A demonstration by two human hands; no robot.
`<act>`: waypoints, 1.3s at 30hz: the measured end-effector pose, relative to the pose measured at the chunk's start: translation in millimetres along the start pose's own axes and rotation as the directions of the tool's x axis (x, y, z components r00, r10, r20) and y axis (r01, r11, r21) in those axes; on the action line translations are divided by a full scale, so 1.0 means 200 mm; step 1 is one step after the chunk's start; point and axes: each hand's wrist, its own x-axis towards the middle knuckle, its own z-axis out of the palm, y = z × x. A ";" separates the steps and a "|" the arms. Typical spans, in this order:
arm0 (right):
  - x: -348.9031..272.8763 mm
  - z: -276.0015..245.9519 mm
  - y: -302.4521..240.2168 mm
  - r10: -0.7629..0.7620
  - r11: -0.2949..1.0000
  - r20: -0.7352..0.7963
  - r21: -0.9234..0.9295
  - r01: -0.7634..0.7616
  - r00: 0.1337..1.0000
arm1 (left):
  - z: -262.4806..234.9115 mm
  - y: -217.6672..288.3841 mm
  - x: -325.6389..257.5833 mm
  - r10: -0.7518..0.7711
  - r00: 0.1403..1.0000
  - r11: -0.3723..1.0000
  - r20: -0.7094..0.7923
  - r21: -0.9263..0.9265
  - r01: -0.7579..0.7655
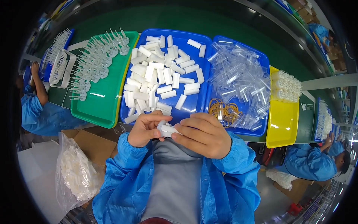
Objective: The person assembles parts by inserting white rectangular pieces onto the prongs of a plastic base, sliding clear plastic sleeves over each piece, securing the assembly with a rubber band, and placing the finished unit onto a tray.
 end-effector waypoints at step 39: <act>-0.01 -0.02 0.03 0.241 0.937 0.001 -0.262 -0.232 0.971 | -0.06 -0.06 -0.04 0.369 0.891 0.928 -0.266 0.061 -0.366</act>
